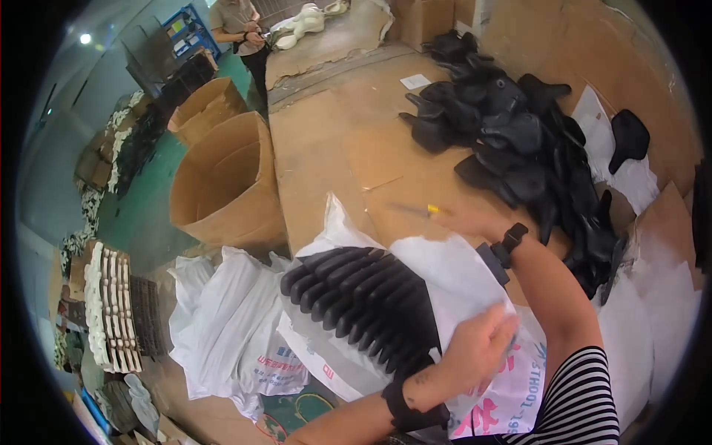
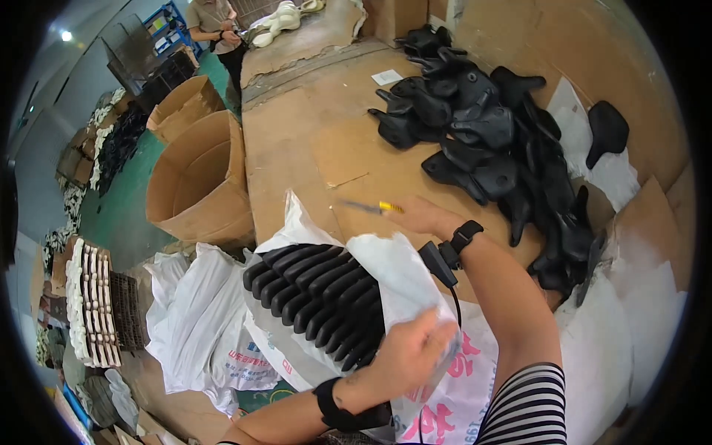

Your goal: The recorder uses a utility knife to open large white bags and extract black accordion-style bellows and seat components in a manufacturing setting.

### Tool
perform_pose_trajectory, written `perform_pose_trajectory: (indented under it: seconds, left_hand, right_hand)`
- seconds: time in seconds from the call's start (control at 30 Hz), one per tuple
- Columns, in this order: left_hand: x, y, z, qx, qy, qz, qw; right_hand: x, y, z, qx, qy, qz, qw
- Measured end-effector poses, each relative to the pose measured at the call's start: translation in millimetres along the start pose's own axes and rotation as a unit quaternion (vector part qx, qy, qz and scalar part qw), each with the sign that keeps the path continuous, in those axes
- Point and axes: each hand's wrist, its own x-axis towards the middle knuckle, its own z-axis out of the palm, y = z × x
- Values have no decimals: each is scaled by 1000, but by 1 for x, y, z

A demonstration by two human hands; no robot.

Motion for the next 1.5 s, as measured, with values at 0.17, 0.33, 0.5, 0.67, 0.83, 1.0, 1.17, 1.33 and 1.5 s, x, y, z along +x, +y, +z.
perform_pose_trajectory:
  seconds: [0.17,0.33,0.5,0.67,0.83,1.0,1.17,1.33,1.5]
  left_hand:
    - [65,-27,-51,-308,150,-31,939]
    - [101,-59,-96,-230,147,-26,962]
    - [23,-96,-46,65,134,-2,989]
    - [-82,-56,49,330,-291,249,862]
    - [-128,-109,131,438,-361,344,748]
    - [-105,-77,156,361,-243,378,817]
    - [-83,-24,171,385,-234,395,801]
    - [-75,1,170,397,-198,380,812]
    - [-53,16,184,401,-168,367,822]
  right_hand:
    - [-82,-48,-27,308,219,229,897]
    - [-240,-23,2,268,301,297,866]
    - [-405,-49,1,294,424,442,734]
    - [-476,-109,7,294,505,415,698]
    - [-520,-183,27,175,471,456,734]
    - [-565,-246,82,-94,325,344,876]
    - [-560,-241,120,-218,205,319,899]
    - [-612,-144,146,-263,211,411,847]
    - [-670,-115,134,-242,207,468,824]
